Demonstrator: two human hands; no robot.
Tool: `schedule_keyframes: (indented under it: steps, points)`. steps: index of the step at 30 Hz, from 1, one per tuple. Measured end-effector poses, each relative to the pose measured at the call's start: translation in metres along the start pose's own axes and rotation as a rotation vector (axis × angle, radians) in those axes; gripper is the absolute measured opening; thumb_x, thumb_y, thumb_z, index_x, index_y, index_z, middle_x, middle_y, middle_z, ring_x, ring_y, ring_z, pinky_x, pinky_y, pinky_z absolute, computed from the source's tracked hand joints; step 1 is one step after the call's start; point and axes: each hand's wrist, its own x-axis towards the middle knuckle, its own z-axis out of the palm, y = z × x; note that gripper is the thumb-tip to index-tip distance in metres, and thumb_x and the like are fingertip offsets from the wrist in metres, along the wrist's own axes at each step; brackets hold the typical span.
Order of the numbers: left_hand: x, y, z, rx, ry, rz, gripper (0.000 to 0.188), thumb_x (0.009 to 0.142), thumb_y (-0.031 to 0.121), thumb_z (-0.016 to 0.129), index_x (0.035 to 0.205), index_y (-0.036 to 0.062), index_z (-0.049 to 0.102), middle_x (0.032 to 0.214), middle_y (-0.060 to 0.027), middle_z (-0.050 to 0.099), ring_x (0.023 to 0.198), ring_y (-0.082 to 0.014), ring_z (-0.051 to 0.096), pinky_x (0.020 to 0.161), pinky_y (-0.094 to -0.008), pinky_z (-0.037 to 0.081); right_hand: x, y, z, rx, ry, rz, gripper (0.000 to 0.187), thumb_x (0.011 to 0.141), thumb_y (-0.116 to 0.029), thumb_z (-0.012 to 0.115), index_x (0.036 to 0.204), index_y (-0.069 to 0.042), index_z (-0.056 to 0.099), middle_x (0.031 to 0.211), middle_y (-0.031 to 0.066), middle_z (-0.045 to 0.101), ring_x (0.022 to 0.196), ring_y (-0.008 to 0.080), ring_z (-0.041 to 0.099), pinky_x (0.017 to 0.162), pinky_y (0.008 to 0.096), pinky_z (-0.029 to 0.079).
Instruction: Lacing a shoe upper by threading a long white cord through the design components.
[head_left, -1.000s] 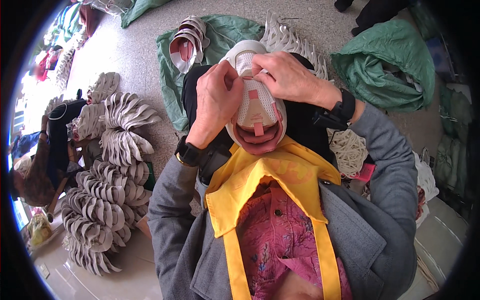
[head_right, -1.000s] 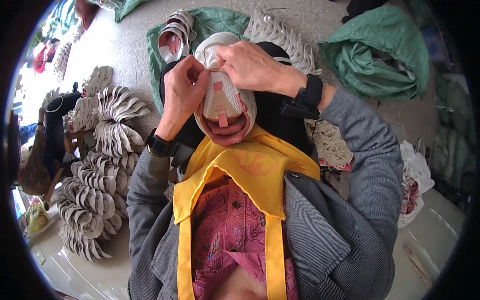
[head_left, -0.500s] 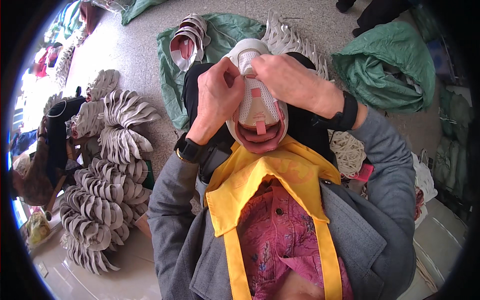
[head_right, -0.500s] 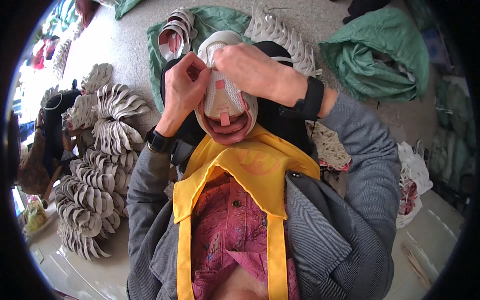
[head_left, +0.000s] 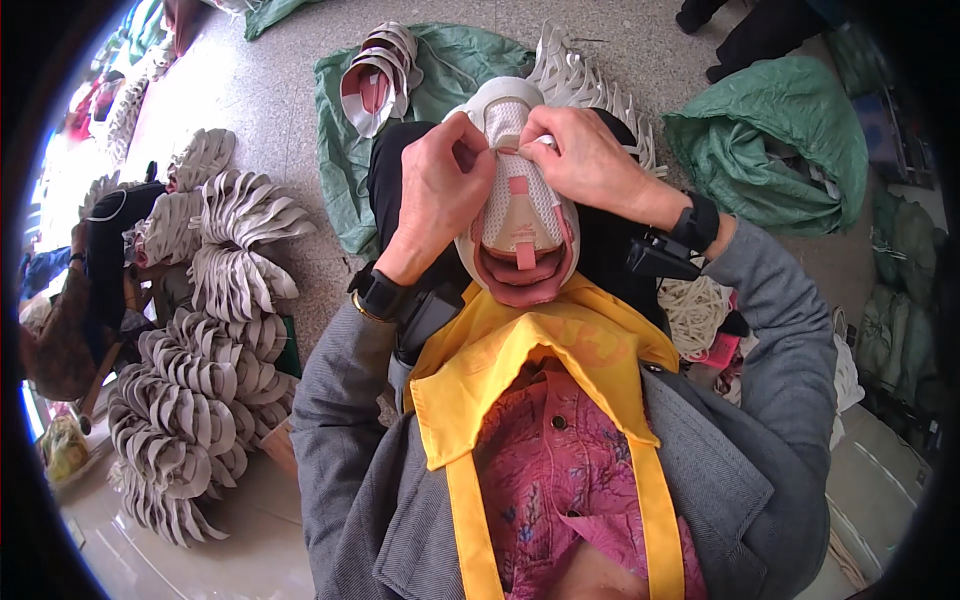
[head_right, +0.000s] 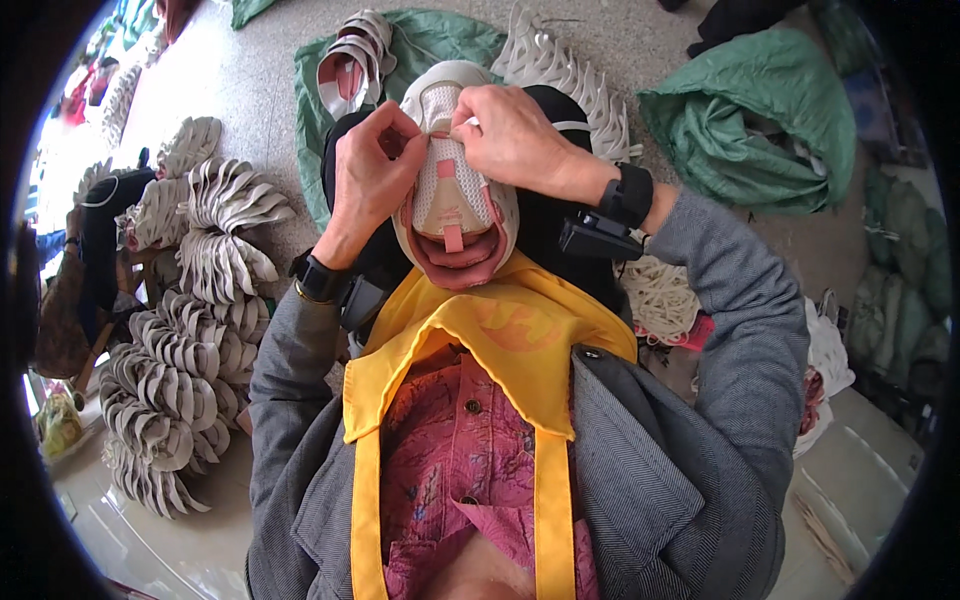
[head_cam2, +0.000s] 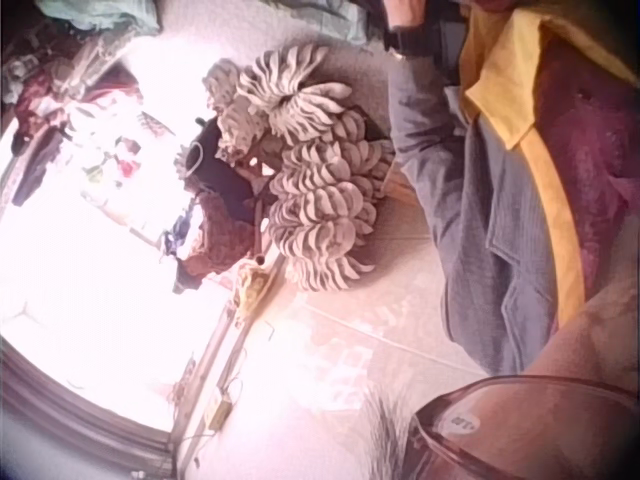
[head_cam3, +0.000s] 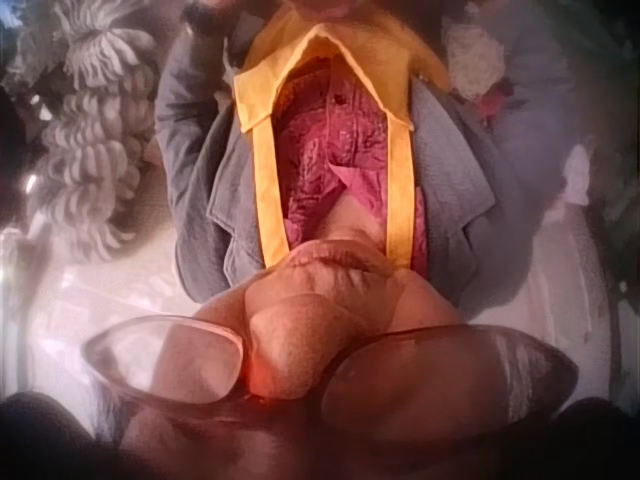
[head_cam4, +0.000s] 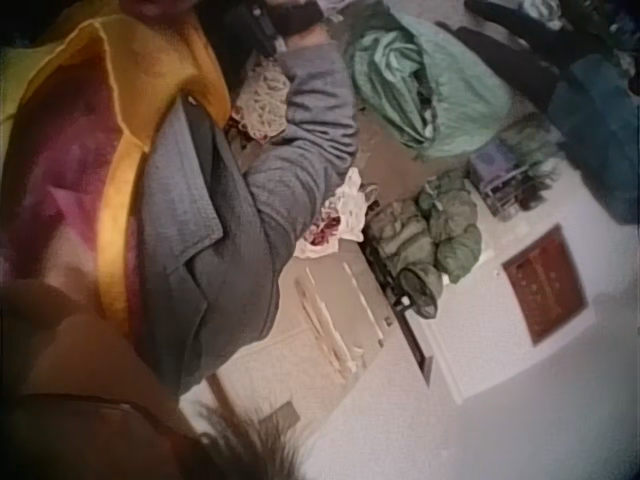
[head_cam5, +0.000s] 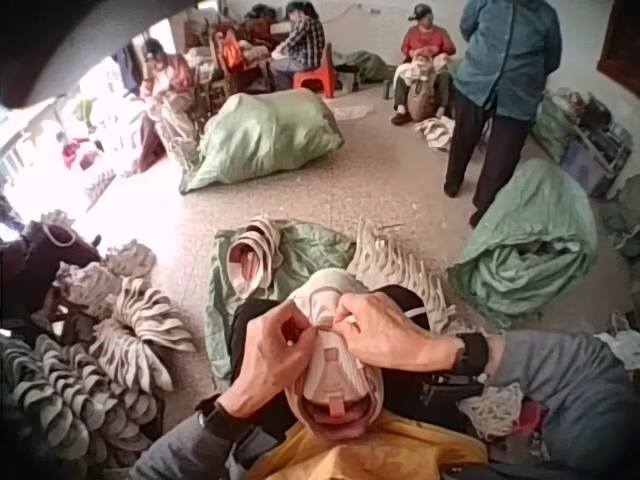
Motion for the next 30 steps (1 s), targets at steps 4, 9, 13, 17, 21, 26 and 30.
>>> schedule_keyframes:
  steps: [4, 9, 13, 17, 21, 26, 30]
  points:
    - [-0.002, -0.004, 0.0, -0.017, -0.004, -0.024, 0.012, 0.08, 0.009, 0.07, 0.083, 0.0, 0.063, 0.068, -0.0058, 0.064, 0.06, -0.0109, 0.061, 0.059, -0.0271, 0.049, -0.003, -0.001, -0.001, -0.059, 0.035, -0.147, 0.014, 0.085, -0.009, 0.06, 0.081, 0.004, 0.064, 0.079, 0.0256, 0.066, 0.082, 0.0439, 0.066, 0.073, 0.0483, 0.052]
    - [-0.002, -0.003, 0.001, -0.015, 0.004, 0.01, 0.011, 0.08, 0.008, 0.07, 0.083, -0.0001, 0.062, 0.068, -0.0057, 0.064, 0.06, -0.0113, 0.061, 0.059, -0.0273, 0.049, -0.002, -0.009, -0.02, -0.06, -0.069, -0.193, 0.012, 0.083, -0.007, 0.062, 0.081, 0.005, 0.063, 0.078, 0.0257, 0.065, 0.081, 0.0444, 0.065, 0.072, 0.0492, 0.052]
    - [-0.002, -0.003, 0.002, -0.026, 0.002, -0.002, 0.011, 0.08, 0.008, 0.069, 0.083, -0.0002, 0.062, 0.068, -0.0057, 0.064, 0.06, -0.0115, 0.061, 0.059, -0.0274, 0.049, 0.003, -0.005, -0.012, -0.258, -0.056, -0.307, 0.011, 0.081, -0.004, 0.062, 0.084, 0.006, 0.06, 0.079, 0.0257, 0.065, 0.079, 0.0443, 0.066, 0.071, 0.0489, 0.053]
    - [-0.001, -0.001, 0.003, -0.046, 0.031, 0.012, 0.009, 0.077, 0.002, 0.068, 0.077, -0.0014, 0.059, 0.066, -0.011, 0.064, 0.058, -0.0203, 0.065, 0.058, -0.0322, 0.051, -0.005, -0.007, 0.0, -0.354, 0.014, -0.32, 0.011, 0.081, -0.002, 0.06, 0.087, 0.007, 0.057, 0.082, 0.0255, 0.065, 0.078, 0.0445, 0.067, 0.07, 0.0481, 0.054]
    - [-0.003, -0.003, 0.003, -0.042, 0.03, 0.005, 0.01, 0.079, 0.006, 0.069, 0.081, -0.0006, 0.062, 0.067, -0.0076, 0.064, 0.059, -0.0146, 0.063, 0.058, -0.0288, 0.049, -0.008, -0.003, 0.003, -0.265, 0.056, -0.254, 0.009, 0.087, -0.005, 0.061, 0.092, 0.002, 0.057, 0.08, 0.0222, 0.064, 0.081, 0.041, 0.065, 0.07, 0.0474, 0.051]
    - [-0.004, -0.007, 0.006, -0.049, 0.04, 0.015, 0.011, 0.08, 0.007, 0.069, 0.083, -0.0002, 0.062, 0.068, -0.0062, 0.065, 0.06, -0.0122, 0.062, 0.059, -0.0272, 0.048, -0.01, -0.003, 0.006, -0.076, 0.081, -0.047, 0.011, 0.088, -0.008, 0.065, 0.088, 0.003, 0.061, 0.076, 0.0205, 0.066, 0.074, 0.0369, 0.068, 0.066, 0.0433, 0.051]
    - [-0.003, -0.006, 0.004, -0.049, 0.033, 0.015, 0.01, 0.08, 0.007, 0.069, 0.083, -0.0002, 0.062, 0.069, -0.0063, 0.065, 0.061, -0.0122, 0.063, 0.059, -0.027, 0.049, -0.006, -0.003, 0.006, 0.0, 0.041, 0.052, 0.012, 0.087, -0.009, 0.065, 0.087, 0.003, 0.062, 0.076, 0.0209, 0.066, 0.073, 0.0381, 0.067, 0.065, 0.0432, 0.051]
